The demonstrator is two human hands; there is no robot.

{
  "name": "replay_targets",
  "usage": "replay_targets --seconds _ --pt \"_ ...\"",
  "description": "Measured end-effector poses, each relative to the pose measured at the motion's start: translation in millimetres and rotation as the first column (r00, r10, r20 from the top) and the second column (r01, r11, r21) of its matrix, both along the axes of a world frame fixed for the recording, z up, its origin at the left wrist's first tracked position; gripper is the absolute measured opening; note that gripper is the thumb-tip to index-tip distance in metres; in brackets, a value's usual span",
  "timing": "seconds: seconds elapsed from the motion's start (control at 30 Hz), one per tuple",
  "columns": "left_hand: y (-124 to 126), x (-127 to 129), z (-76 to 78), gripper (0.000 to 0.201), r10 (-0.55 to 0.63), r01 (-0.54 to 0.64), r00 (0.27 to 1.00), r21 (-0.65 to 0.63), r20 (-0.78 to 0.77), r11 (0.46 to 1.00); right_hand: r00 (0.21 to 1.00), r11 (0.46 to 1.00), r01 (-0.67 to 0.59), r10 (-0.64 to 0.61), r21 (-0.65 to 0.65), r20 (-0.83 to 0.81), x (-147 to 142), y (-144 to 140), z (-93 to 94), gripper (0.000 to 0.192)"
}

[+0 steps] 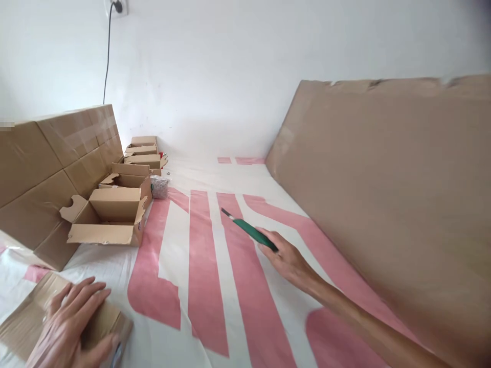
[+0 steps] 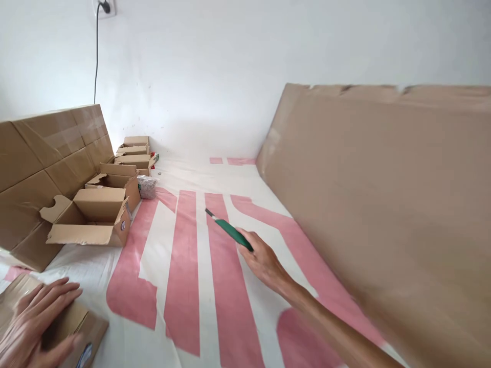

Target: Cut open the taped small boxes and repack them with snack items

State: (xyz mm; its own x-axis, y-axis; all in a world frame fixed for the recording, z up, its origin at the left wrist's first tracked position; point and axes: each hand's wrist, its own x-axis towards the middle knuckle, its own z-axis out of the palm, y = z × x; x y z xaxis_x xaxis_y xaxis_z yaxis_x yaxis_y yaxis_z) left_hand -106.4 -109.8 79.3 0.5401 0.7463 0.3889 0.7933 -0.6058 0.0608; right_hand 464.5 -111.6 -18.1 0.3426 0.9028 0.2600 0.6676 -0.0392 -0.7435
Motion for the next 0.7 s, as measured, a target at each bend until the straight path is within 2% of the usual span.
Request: replay_targets --seconds 0.07,0.13,0.27,0.4,0.53,0.63,0.7 --pt "0.5 17.2 14.8 0.048 -0.005 0.005 1.000 -0.048 0.014 0.999 0.996 0.998 0.059 -0.056 -0.032 0.075 5.5 -59.4 -11.9 0.050" --pt "-4.1 34.9 27.7 0.043 0.004 0.000 0.999 -0.100 0.038 0.995 0.980 0.992 0.117 -0.109 -0.039 0.168 8.6 -107.2 -25.1 0.049" --pt "-28.1 75.1 40.8 0.040 -0.007 0.023 0.997 -0.207 0.074 0.978 0.932 0.984 0.177 -0.166 -0.004 0.321 11.4 -166.9 -51.6 0.048" --pt "-60.8 125.5 37.4 0.037 0.040 -0.008 0.993 -0.282 0.109 0.959 0.878 0.978 0.205 -0.198 0.033 0.435 9.1 -192.5 -66.8 0.051" --pt "-86.2 170.9 31.2 0.036 0.081 -0.041 0.991 -0.331 0.109 0.943 0.840 0.966 0.255 -0.244 0.043 0.484 4.5 -202.8 -67.7 0.054" --pt "-93.8 187.4 31.7 0.034 0.100 -0.041 0.985 -0.374 0.141 0.926 0.828 0.955 0.296 -0.261 0.008 0.497 0.3 -208.3 -65.9 0.057" --pt "-92.1 185.2 34.5 0.033 0.098 -0.016 0.977 -0.398 0.189 0.917 0.828 0.951 0.310 -0.265 -0.010 0.494 -2.7 -211.6 -65.9 0.059"
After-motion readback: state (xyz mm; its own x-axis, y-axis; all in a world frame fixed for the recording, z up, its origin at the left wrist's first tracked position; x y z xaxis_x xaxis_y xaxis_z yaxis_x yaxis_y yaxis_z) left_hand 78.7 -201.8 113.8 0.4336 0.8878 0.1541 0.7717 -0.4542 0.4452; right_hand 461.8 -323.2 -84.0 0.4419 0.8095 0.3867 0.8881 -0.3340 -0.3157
